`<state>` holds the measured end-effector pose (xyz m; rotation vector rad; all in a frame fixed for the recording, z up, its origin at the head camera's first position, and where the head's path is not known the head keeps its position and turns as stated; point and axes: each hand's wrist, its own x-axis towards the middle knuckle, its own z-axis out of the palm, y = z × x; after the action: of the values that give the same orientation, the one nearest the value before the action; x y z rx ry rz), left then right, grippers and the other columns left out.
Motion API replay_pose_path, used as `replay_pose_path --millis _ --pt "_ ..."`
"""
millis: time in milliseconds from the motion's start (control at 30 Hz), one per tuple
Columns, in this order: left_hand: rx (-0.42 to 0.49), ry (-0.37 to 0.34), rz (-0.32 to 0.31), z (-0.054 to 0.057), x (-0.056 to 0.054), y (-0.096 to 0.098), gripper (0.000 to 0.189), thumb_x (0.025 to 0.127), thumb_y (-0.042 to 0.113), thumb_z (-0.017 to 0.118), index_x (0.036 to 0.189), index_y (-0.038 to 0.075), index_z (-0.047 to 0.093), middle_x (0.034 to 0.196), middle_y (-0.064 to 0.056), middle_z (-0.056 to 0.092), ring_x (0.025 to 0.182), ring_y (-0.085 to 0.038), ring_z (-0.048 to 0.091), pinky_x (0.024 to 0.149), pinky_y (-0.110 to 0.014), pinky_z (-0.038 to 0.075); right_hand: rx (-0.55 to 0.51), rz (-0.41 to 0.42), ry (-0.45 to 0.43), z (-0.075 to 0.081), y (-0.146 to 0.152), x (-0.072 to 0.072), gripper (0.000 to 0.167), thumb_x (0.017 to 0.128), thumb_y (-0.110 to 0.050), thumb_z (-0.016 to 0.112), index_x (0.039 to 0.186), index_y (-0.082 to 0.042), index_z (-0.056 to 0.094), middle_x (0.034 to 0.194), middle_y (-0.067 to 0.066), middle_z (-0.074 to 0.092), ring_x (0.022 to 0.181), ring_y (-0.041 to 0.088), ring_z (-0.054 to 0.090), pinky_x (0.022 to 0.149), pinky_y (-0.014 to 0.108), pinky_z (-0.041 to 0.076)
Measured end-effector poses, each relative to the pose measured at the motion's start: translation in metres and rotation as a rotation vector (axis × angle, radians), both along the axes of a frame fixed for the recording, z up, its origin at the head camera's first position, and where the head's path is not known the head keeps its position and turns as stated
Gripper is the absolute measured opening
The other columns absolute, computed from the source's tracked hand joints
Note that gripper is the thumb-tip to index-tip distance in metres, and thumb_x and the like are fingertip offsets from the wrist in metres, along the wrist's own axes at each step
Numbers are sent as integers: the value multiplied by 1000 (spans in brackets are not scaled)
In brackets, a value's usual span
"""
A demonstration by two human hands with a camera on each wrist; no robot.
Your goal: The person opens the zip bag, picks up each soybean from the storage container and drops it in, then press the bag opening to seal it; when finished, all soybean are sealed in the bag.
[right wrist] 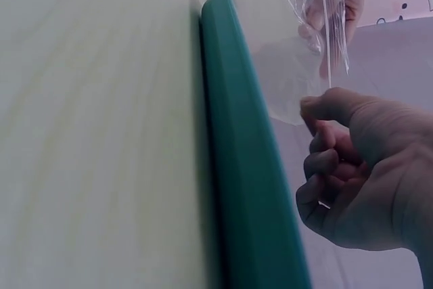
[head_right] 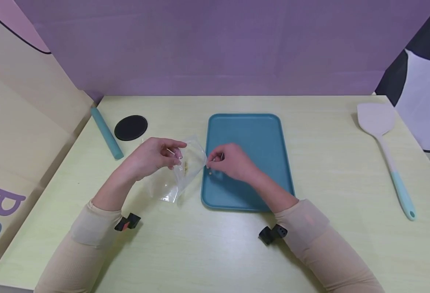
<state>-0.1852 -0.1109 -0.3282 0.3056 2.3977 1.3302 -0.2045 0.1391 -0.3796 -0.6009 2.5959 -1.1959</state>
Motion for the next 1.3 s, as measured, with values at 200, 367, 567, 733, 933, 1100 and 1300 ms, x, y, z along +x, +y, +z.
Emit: replay_pose_path --millis 200,367,567,733,933,1100,1300 --pt "-7 -3 5 -1 -1 1 45 94 -5 65 138 4 61 100 -11 65 90 -28 65 89 -45 57 -36 -93 10 3 2 -1 9 92 -15 73 97 -8 77 78 3 58 73 22 51 59 28 41" --pt "-2 -6 0 -2 -1 2 46 94 -6 65 138 4 61 100 -11 65 89 -27 66 88 -45 57 -123 -161 -11 5 3 0 14 93 -18 74 102 -8 77 78 7 57 76 24 51 57 28 40" --pt "-8 -9 -3 -2 -1 3 46 94 -4 66 139 3 60 100 -11 65 93 -32 66 89 -45 57 -234 -159 -76 9 1 4 19 93 -20 75 105 -6 77 85 8 64 83 24 54 64 28 45" --pt "-15 -12 -8 -2 -1 4 46 95 -4 65 140 3 59 100 -11 65 95 -34 66 89 -45 57 -248 -89 -141 11 0 6 18 93 -20 75 105 -7 77 87 15 63 83 25 53 66 30 46" --pt "-15 -2 -15 -1 -1 4 46 95 -4 64 140 2 59 100 -11 66 93 -32 67 88 -46 57 -255 -51 -188 8 1 6 18 93 -21 75 105 -8 75 88 21 60 82 27 53 67 33 46" --pt "-16 -1 -13 -1 -1 3 45 95 -4 64 140 2 59 100 -11 66 93 -31 66 88 -46 58 -276 -76 -184 8 1 6 22 97 -23 71 110 -6 73 84 18 58 77 27 51 64 33 45" --pt "-17 2 -7 -2 -1 3 45 95 -5 64 139 2 59 99 -11 66 90 -27 66 88 -46 58 -288 -99 -203 7 3 5 27 102 -22 64 115 0 68 71 7 49 66 21 46 60 32 41"
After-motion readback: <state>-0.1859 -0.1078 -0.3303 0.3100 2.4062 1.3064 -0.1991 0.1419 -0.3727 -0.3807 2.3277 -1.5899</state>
